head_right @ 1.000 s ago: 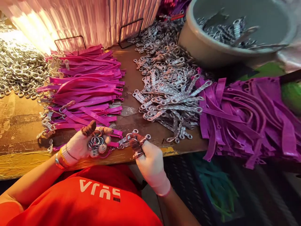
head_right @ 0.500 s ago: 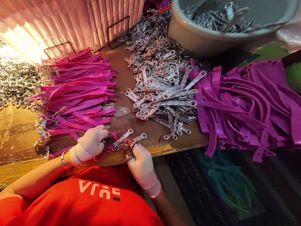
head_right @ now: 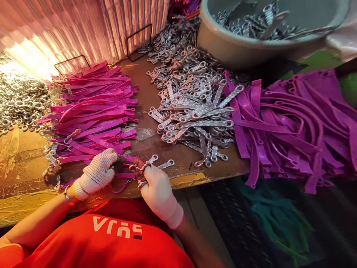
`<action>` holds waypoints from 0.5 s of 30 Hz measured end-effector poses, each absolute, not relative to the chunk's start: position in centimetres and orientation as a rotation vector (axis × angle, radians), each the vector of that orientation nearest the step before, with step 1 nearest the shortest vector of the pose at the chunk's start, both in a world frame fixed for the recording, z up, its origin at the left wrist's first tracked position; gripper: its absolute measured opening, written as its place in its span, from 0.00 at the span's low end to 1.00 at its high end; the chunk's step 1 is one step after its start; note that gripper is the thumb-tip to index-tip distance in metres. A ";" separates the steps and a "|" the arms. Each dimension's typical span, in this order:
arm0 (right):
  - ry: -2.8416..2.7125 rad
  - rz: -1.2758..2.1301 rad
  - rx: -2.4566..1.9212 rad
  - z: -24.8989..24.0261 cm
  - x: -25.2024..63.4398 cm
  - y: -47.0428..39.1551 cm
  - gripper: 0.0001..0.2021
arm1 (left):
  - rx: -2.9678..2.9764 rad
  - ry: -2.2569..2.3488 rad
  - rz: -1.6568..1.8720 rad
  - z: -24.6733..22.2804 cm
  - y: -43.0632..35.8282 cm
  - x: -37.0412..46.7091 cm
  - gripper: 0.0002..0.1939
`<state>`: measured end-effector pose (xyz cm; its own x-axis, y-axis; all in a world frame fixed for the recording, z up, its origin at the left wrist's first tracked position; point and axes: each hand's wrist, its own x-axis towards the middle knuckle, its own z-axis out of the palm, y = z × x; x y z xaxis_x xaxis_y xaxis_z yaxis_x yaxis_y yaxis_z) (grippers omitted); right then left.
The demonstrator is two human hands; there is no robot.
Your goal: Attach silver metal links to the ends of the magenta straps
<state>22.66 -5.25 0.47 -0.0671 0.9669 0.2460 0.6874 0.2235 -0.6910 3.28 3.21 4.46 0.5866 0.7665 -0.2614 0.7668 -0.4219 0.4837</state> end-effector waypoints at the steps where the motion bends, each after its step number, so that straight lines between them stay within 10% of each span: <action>1: -1.810 0.515 -1.525 0.5 22.6 -5.1 0.21 | 2.249 1.207 0.029 4.4 3.1 3.2 0.21; 15: -1.883 0.519 -1.440 1.5 22.6 -5.2 0.17 | 1.569 1.095 0.178 4.2 4.1 3.2 0.10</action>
<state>22.61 -5.24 1.51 -0.1369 0.9485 0.2856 0.6681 0.3013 -0.6803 3.21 4.11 4.17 0.5518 0.7125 -0.4335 0.5383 0.0928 0.8376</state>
